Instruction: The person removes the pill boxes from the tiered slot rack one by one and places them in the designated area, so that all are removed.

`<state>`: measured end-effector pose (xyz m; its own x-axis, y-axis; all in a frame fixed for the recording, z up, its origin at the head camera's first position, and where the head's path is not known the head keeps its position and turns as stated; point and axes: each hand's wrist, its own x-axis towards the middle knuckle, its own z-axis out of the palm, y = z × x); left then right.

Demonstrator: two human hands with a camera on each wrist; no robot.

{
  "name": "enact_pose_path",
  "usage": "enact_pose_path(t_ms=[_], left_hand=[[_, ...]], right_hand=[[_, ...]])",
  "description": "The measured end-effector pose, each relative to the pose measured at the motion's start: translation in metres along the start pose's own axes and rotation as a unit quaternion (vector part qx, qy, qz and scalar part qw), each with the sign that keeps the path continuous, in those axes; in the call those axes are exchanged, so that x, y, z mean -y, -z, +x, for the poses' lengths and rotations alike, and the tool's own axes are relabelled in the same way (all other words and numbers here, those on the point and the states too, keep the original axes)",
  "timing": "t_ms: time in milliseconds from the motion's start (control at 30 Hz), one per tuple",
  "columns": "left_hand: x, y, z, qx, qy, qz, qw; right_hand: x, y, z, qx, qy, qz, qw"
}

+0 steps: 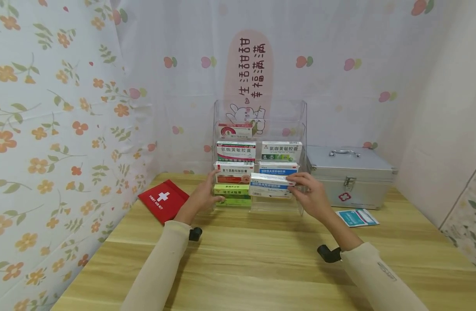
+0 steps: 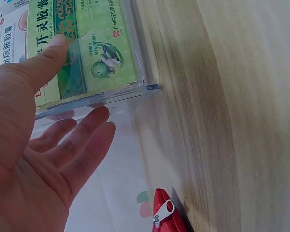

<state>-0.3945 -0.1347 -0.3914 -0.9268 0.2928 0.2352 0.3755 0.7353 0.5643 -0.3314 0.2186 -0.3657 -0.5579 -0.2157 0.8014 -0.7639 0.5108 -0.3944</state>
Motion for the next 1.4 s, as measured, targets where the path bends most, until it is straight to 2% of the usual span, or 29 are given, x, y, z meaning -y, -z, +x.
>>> enact_pose_path(t_ms=[200, 400, 500, 667, 867, 1033, 1133, 1400], left_hand=[[-0.001, 0.003, 0.001, 0.002, 0.001, -0.003, 1.0], [0.0, 0.003, 0.001, 0.002, -0.003, -0.001, 1.0], [0.001, 0.002, 0.001, -0.001, -0.005, -0.001, 1.0], [0.003, -0.002, 0.002, -0.004, -0.006, 0.002, 1.0], [0.002, -0.002, 0.001, -0.004, -0.001, 0.006, 1.0], [0.001, -0.001, 0.0, -0.004, -0.006, 0.002, 1.0], [0.001, -0.001, 0.001, -0.004, -0.007, -0.001, 1.0], [0.001, -0.002, 0.002, -0.001, -0.002, -0.001, 1.0]], right_hand=[[0.02, 0.0, 0.001, -0.01, -0.008, 0.053, 0.9985], [0.067, 0.007, 0.004, 0.001, -0.047, 0.064, 0.9969], [0.076, 0.009, 0.002, 0.007, -0.055, 0.08, 0.9952], [0.07, 0.005, -0.003, 0.02, -0.066, 0.1, 0.9926], [0.047, -0.002, -0.012, 0.042, -0.116, 0.114, 0.9859], [0.042, -0.004, -0.017, 0.062, -0.15, 0.187, 0.9689], [0.041, -0.005, -0.019, 0.076, -0.154, 0.219, 0.9606], [0.041, -0.012, -0.021, 0.098, -0.168, 0.212, 0.9578]])
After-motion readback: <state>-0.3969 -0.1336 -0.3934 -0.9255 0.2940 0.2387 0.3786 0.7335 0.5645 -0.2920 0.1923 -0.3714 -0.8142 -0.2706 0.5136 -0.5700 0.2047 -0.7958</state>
